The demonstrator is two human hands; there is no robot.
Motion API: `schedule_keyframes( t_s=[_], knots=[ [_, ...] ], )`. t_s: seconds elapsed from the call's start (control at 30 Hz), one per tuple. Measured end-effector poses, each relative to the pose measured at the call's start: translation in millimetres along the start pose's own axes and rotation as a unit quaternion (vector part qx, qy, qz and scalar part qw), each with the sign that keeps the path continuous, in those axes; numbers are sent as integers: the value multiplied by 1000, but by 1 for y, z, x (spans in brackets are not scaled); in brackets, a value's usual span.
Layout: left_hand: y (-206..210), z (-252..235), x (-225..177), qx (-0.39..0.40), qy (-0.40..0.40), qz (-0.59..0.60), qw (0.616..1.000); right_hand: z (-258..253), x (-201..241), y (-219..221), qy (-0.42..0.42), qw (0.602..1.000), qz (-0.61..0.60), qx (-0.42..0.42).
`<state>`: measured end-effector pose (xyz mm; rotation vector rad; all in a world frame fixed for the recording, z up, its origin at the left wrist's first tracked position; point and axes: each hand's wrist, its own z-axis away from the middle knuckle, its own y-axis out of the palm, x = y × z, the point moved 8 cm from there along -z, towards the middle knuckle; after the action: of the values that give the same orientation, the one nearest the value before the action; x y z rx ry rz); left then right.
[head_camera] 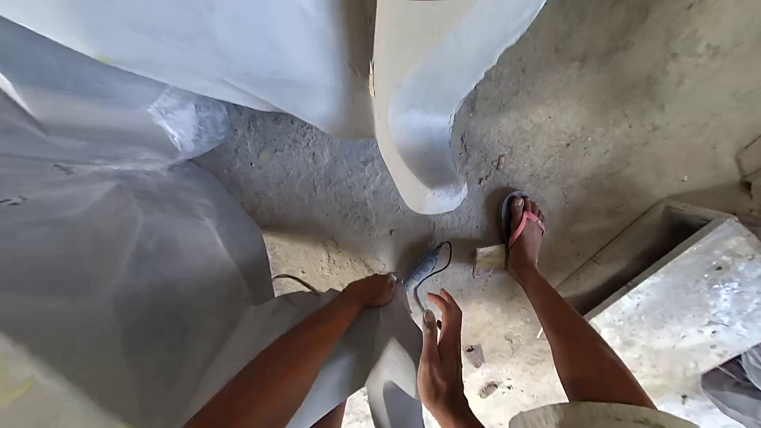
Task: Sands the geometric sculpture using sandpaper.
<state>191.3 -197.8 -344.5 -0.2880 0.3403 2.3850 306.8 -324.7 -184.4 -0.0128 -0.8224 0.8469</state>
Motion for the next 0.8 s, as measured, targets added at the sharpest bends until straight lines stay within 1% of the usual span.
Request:
schedule_keyframes(
  t_s=[0.03,0.07,0.1,0.13,0.17,0.2,0.23,0.3,0.33,0.37,0.43,0.47,0.5,0.53,0.6,0.63,0.7,0.73,0.77,0.8],
  knots=[
    [4,11,-14,-2,25,13,1000,-1,0,-2,-5,1000,-8,-4],
    [12,35,-36,-2,68,27,997,1,1,-3,-5,1000,-19,-9],
    [17,69,-63,-10,122,72,990,3,0,-4,-1,999,-31,-18],
    [19,100,-83,-34,171,122,977,6,0,-4,11,999,-43,-25],
    [21,122,-91,-60,203,158,964,9,-1,-4,25,998,-52,-29],
    [22,129,-89,-88,224,172,955,9,-2,-4,33,997,-53,-36],
    [23,122,-78,-106,226,164,954,8,-2,-6,31,998,-45,-42],
    [27,99,-55,-114,196,137,964,0,-1,-20,22,998,-7,-56],
    [27,97,-56,-120,194,152,962,-12,1,-32,23,998,0,-63],
    [27,108,-69,-130,211,178,952,-28,5,-47,30,997,-3,-76],
    [25,149,-109,-175,277,232,916,-59,15,-79,52,993,-3,-107],
    [25,162,-121,-187,305,236,903,-70,18,-91,57,990,-11,-132],
    [29,163,-120,-197,316,230,899,-75,20,-99,65,985,-32,-157],
    [32,154,-107,-204,305,219,904,-76,23,-102,74,981,-55,-170],
    [33,125,-79,-208,257,222,917,-77,37,-100,69,983,-69,-154],
    [35,127,-82,-221,239,236,916,-75,46,-98,52,988,-60,-133],
    [37,161,-113,-258,235,259,901,-72,65,-91,15,996,-27,-79],
    [43,176,-124,-267,236,253,900,-68,71,-86,2,998,-9,-56],
    [44,182,-127,-273,234,236,903,-63,75,-79,-11,999,5,-37],
    [42,176,-121,-269,223,219,911,-59,77,-72,-24,999,20,-17]
  ],
)
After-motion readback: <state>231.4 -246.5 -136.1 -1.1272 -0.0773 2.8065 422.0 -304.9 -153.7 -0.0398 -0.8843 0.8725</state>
